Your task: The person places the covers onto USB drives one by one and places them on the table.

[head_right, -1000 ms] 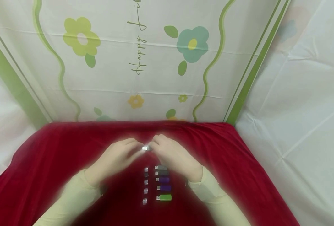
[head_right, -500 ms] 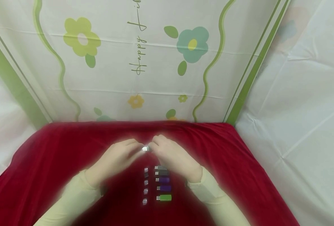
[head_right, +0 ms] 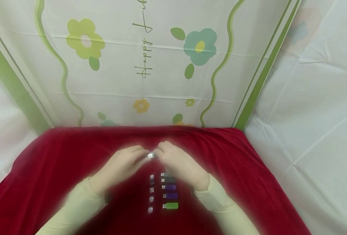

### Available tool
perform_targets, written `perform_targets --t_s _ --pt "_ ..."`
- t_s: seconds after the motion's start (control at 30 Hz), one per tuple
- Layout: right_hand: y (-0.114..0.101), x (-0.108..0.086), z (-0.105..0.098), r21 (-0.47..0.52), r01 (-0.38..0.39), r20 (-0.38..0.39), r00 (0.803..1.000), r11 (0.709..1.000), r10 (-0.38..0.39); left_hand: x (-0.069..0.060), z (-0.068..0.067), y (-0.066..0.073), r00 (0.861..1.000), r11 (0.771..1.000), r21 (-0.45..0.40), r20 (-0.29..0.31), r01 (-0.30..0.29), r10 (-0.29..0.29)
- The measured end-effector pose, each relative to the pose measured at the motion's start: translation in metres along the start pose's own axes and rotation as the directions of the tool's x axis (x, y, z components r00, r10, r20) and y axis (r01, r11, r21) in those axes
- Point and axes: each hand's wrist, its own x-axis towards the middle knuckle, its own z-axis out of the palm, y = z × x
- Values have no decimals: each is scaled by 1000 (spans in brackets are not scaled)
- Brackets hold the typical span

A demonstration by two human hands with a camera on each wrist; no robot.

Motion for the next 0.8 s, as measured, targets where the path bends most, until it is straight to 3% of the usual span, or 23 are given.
perform_targets --t_s 0.27,0.8 --pt "-1 2 -2 -70 18 28 999 997 -16 3 -1 -1 999 999 1 -24 -36 36" --pt "-8 2 -2 -257 57 51 998 965 -45 2 4 -1 997 991 -113 -13 -77 76"
